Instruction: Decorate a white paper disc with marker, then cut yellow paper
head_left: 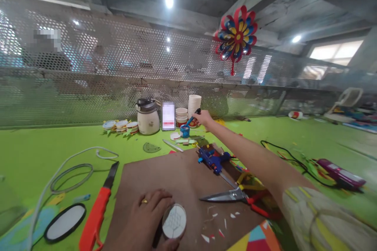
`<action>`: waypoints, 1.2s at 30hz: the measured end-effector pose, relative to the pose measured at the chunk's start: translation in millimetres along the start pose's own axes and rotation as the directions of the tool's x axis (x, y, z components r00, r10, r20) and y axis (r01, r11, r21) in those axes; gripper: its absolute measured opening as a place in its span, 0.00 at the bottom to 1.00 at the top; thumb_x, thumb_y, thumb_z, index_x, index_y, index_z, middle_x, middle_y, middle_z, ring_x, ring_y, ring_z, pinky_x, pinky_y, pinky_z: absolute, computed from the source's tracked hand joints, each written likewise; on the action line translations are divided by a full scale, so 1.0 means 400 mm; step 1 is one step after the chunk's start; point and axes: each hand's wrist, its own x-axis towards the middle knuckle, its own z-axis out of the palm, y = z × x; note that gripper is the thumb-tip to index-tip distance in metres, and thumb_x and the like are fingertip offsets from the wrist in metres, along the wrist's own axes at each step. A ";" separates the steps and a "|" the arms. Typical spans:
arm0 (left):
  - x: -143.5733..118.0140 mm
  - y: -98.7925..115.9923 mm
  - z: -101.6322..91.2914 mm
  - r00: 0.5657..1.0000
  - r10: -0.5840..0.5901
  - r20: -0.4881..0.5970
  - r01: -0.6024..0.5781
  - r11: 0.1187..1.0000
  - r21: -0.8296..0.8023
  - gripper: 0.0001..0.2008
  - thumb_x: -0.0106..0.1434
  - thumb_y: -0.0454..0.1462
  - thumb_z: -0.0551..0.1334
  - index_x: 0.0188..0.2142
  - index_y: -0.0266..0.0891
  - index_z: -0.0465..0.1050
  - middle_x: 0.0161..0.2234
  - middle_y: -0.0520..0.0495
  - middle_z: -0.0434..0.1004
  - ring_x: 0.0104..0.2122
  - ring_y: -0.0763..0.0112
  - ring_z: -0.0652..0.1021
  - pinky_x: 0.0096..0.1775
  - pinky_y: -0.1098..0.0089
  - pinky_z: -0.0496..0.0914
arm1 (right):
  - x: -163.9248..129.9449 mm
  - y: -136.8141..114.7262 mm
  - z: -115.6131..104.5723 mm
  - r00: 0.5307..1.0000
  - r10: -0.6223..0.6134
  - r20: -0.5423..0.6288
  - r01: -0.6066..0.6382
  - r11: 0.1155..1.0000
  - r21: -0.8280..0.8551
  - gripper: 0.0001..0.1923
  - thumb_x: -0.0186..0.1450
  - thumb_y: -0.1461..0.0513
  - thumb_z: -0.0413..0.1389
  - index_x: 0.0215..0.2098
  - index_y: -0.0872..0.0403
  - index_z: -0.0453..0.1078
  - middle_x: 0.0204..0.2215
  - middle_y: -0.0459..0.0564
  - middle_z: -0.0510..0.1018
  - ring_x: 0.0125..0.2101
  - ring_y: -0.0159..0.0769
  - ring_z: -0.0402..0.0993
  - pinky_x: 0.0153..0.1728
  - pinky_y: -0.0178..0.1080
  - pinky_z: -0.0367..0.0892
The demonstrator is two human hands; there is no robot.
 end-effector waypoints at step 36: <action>0.034 0.012 -0.023 0.989 -0.005 0.149 0.011 0.999 -0.039 0.23 0.61 0.50 0.60 0.50 0.42 0.73 0.52 0.41 0.74 0.47 0.53 0.75 0.49 0.56 0.67 | -0.617 0.105 -0.072 0.955 -0.034 0.293 -0.140 0.821 0.554 0.15 0.57 0.52 0.65 0.31 0.57 0.73 0.16 0.43 0.73 0.14 0.25 0.63 0.13 0.28 0.56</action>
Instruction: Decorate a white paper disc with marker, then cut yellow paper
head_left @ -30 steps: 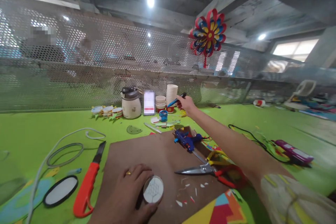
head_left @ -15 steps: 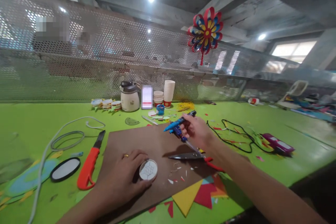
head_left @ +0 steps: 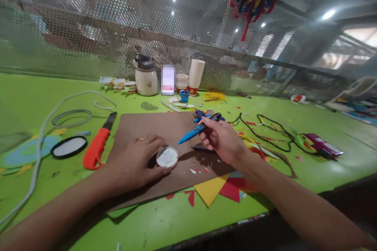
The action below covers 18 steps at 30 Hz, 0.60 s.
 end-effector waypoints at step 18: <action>0.003 0.016 0.000 1.000 -0.025 0.013 0.025 1.000 -0.007 0.22 0.58 0.51 0.64 0.47 0.41 0.73 0.48 0.43 0.76 0.45 0.53 0.75 0.46 0.58 0.67 | -0.040 0.030 0.041 0.980 -0.129 0.151 0.166 0.949 -0.269 0.11 0.60 0.55 0.62 0.38 0.52 0.70 0.21 0.41 0.73 0.19 0.29 0.68 0.19 0.32 0.64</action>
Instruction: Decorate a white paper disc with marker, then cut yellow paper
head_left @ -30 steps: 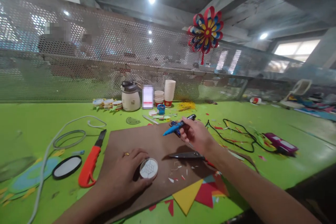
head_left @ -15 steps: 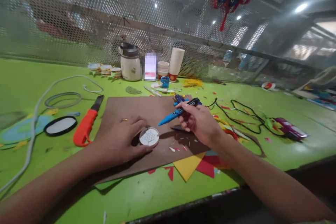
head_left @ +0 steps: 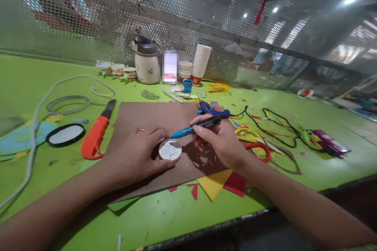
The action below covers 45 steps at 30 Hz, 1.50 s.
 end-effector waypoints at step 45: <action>0.005 0.007 0.009 0.999 -0.031 -0.043 0.030 1.000 -0.003 0.22 0.56 0.51 0.65 0.44 0.41 0.74 0.47 0.42 0.77 0.46 0.51 0.76 0.47 0.56 0.68 | -0.027 0.031 0.021 0.934 -0.344 0.096 0.351 0.831 -0.432 0.04 0.65 0.62 0.58 0.39 0.51 0.71 0.30 0.45 0.77 0.29 0.33 0.74 0.30 0.34 0.71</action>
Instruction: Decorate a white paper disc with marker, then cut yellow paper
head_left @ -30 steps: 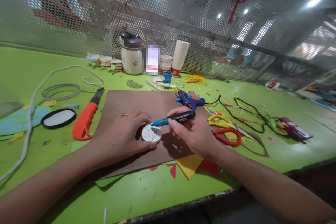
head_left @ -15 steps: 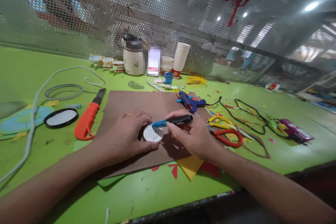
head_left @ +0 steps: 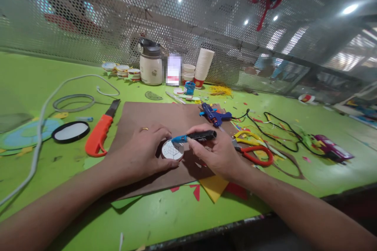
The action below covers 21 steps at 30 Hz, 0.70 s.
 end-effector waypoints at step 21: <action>-0.006 0.024 -0.019 0.999 -0.021 0.024 0.021 0.999 0.025 0.28 0.58 0.52 0.59 0.53 0.38 0.71 0.50 0.38 0.78 0.47 0.45 0.76 0.48 0.52 0.68 | -0.003 0.004 -0.025 0.995 0.091 -0.028 -0.087 0.989 0.119 0.04 0.68 0.60 0.58 0.39 0.53 0.70 0.26 0.42 0.72 0.23 0.28 0.67 0.26 0.33 0.67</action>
